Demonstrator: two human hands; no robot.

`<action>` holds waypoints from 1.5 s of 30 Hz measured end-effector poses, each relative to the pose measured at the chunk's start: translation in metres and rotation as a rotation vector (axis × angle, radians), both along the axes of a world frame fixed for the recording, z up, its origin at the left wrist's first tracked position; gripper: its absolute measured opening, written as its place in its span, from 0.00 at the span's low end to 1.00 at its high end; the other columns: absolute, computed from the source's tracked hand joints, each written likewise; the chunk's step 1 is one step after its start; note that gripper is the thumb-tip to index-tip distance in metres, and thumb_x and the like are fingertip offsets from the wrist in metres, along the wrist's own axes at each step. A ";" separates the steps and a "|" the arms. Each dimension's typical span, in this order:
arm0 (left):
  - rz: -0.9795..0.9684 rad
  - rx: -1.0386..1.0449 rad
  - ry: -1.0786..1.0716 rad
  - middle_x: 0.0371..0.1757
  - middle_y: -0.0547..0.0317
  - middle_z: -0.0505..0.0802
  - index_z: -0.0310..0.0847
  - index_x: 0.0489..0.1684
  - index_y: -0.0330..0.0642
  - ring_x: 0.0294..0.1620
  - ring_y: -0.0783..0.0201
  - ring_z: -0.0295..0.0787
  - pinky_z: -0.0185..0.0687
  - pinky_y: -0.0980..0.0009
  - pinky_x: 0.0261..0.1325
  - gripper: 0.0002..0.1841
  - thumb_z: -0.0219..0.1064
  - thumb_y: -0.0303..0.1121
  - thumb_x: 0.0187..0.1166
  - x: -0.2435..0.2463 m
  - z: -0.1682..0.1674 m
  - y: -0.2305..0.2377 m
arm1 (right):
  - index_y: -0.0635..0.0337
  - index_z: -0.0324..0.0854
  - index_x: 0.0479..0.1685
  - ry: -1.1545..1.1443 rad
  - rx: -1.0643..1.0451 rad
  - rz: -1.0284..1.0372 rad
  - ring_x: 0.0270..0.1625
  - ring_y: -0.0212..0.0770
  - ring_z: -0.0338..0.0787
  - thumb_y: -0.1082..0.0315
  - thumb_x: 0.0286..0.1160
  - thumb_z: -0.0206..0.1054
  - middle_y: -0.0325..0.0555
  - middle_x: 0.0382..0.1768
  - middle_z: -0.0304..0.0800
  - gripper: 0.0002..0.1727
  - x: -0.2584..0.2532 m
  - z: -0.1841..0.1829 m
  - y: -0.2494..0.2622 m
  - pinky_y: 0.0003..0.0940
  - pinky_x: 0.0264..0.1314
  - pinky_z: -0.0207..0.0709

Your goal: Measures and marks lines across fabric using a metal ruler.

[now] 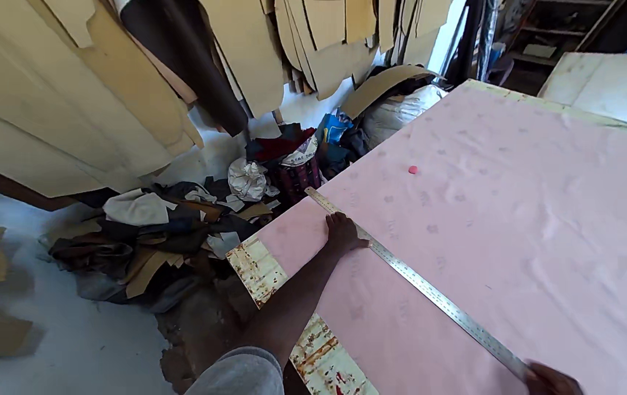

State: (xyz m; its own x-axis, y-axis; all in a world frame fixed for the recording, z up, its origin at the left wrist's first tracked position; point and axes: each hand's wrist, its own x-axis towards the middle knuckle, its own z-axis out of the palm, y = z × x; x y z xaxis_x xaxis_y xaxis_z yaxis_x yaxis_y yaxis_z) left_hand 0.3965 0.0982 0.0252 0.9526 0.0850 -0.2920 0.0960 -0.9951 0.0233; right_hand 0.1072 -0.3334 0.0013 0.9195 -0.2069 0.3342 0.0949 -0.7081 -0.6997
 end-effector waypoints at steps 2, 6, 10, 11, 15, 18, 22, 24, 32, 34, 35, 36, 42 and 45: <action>0.002 -0.019 0.000 0.87 0.23 0.62 0.65 0.82 0.26 0.88 0.28 0.57 0.43 0.30 0.88 0.70 0.65 0.86 0.49 0.001 -0.002 -0.001 | 0.69 0.90 0.45 -0.013 0.053 0.208 0.45 0.41 0.92 0.71 0.74 0.66 0.55 0.45 0.92 0.11 0.066 0.016 0.061 0.36 0.50 0.90; -0.020 -0.065 -0.104 0.86 0.21 0.62 0.65 0.81 0.23 0.88 0.27 0.55 0.44 0.30 0.87 0.70 0.62 0.86 0.51 -0.006 -0.011 0.004 | 0.60 0.92 0.45 -0.010 0.033 0.520 0.42 0.37 0.93 0.69 0.74 0.71 0.45 0.43 0.93 0.08 0.211 0.042 0.196 0.40 0.49 0.91; -0.054 -0.090 -0.194 0.89 0.19 0.57 0.60 0.84 0.22 0.91 0.25 0.49 0.44 0.27 0.86 0.60 0.61 0.75 0.68 -0.015 -0.026 0.008 | 0.62 0.92 0.45 0.096 0.029 0.740 0.42 0.41 0.94 0.69 0.74 0.72 0.48 0.43 0.95 0.08 0.347 0.043 0.328 0.46 0.53 0.90; -0.049 -0.099 -0.195 0.90 0.21 0.56 0.59 0.87 0.24 0.92 0.25 0.46 0.42 0.26 0.87 0.64 0.58 0.80 0.65 -0.015 -0.031 0.009 | 0.62 0.92 0.45 0.123 0.016 0.783 0.44 0.43 0.94 0.70 0.74 0.72 0.49 0.43 0.95 0.08 0.375 0.037 0.358 0.47 0.55 0.89; -0.015 -0.208 -0.168 0.93 0.24 0.46 0.49 0.91 0.25 0.95 0.29 0.33 0.32 0.26 0.88 0.69 0.59 0.82 0.61 -0.017 -0.033 0.011 | 0.61 0.92 0.45 0.227 -0.089 0.784 0.46 0.47 0.94 0.69 0.76 0.69 0.51 0.41 0.96 0.08 0.448 0.013 0.444 0.54 0.57 0.86; -0.016 -0.254 -0.169 0.93 0.23 0.45 0.48 0.91 0.25 0.95 0.29 0.31 0.31 0.25 0.88 0.66 0.58 0.79 0.64 -0.018 -0.036 0.012 | 0.60 0.92 0.43 0.250 -0.181 0.744 0.47 0.50 0.94 0.68 0.77 0.68 0.51 0.41 0.95 0.08 0.471 0.006 0.467 0.56 0.57 0.85; -0.060 -0.217 -0.154 0.94 0.26 0.49 0.54 0.90 0.25 0.95 0.29 0.33 0.30 0.26 0.89 0.66 0.50 0.83 0.66 -0.019 -0.036 0.014 | 0.58 0.92 0.45 0.315 -0.251 0.752 0.46 0.50 0.94 0.67 0.77 0.69 0.50 0.41 0.95 0.08 0.479 0.004 0.469 0.57 0.55 0.85; -0.060 -0.190 -0.163 0.93 0.27 0.51 0.56 0.89 0.26 0.95 0.30 0.35 0.31 0.27 0.89 0.66 0.49 0.84 0.64 -0.019 -0.037 0.014 | 0.58 0.93 0.43 0.309 -0.272 0.778 0.45 0.50 0.94 0.68 0.77 0.69 0.50 0.40 0.95 0.08 0.481 0.004 0.470 0.57 0.54 0.85; -0.071 -0.145 -0.187 0.94 0.26 0.48 0.54 0.89 0.25 0.96 0.30 0.35 0.32 0.27 0.89 0.67 0.49 0.85 0.64 -0.021 -0.038 0.015 | 0.60 0.92 0.42 0.325 -0.389 0.845 0.51 0.57 0.93 0.68 0.76 0.68 0.55 0.43 0.94 0.08 0.488 0.013 0.482 0.64 0.57 0.82; -0.070 -0.153 -0.191 0.93 0.25 0.49 0.55 0.89 0.25 0.95 0.30 0.36 0.33 0.27 0.89 0.68 0.52 0.84 0.63 -0.020 -0.037 0.016 | 0.61 0.91 0.43 0.344 -0.430 0.848 0.52 0.59 0.92 0.67 0.76 0.67 0.57 0.44 0.93 0.09 0.489 0.018 0.485 0.66 0.56 0.82; -0.068 -0.153 -0.185 0.93 0.25 0.49 0.54 0.89 0.25 0.95 0.30 0.36 0.33 0.27 0.89 0.68 0.54 0.84 0.63 -0.020 -0.036 0.016 | 0.62 0.91 0.42 0.355 -0.449 0.851 0.52 0.60 0.92 0.67 0.76 0.67 0.58 0.44 0.93 0.09 0.489 0.021 0.486 0.66 0.56 0.81; -0.063 -0.151 -0.175 0.94 0.26 0.49 0.53 0.90 0.25 0.95 0.31 0.36 0.32 0.27 0.89 0.68 0.55 0.84 0.62 -0.020 -0.035 0.016 | 0.63 0.91 0.43 0.365 -0.473 0.861 0.54 0.60 0.91 0.68 0.74 0.68 0.59 0.46 0.93 0.09 0.489 0.022 0.486 0.66 0.57 0.81; -0.056 -0.108 -0.197 0.94 0.30 0.53 0.58 0.89 0.28 0.96 0.33 0.38 0.30 0.25 0.87 0.70 0.51 0.88 0.58 -0.019 -0.041 0.014 | 0.65 0.89 0.44 0.437 -0.556 0.872 0.53 0.62 0.91 0.66 0.74 0.70 0.62 0.45 0.91 0.10 0.460 0.031 0.440 0.66 0.56 0.81; -0.030 -0.133 -0.176 0.94 0.31 0.51 0.52 0.91 0.28 0.96 0.34 0.37 0.28 0.26 0.88 0.72 0.55 0.87 0.56 -0.016 -0.038 0.011 | 0.64 0.90 0.44 0.501 -0.558 0.844 0.52 0.61 0.91 0.65 0.78 0.66 0.60 0.44 0.92 0.11 0.415 0.035 0.376 0.65 0.56 0.82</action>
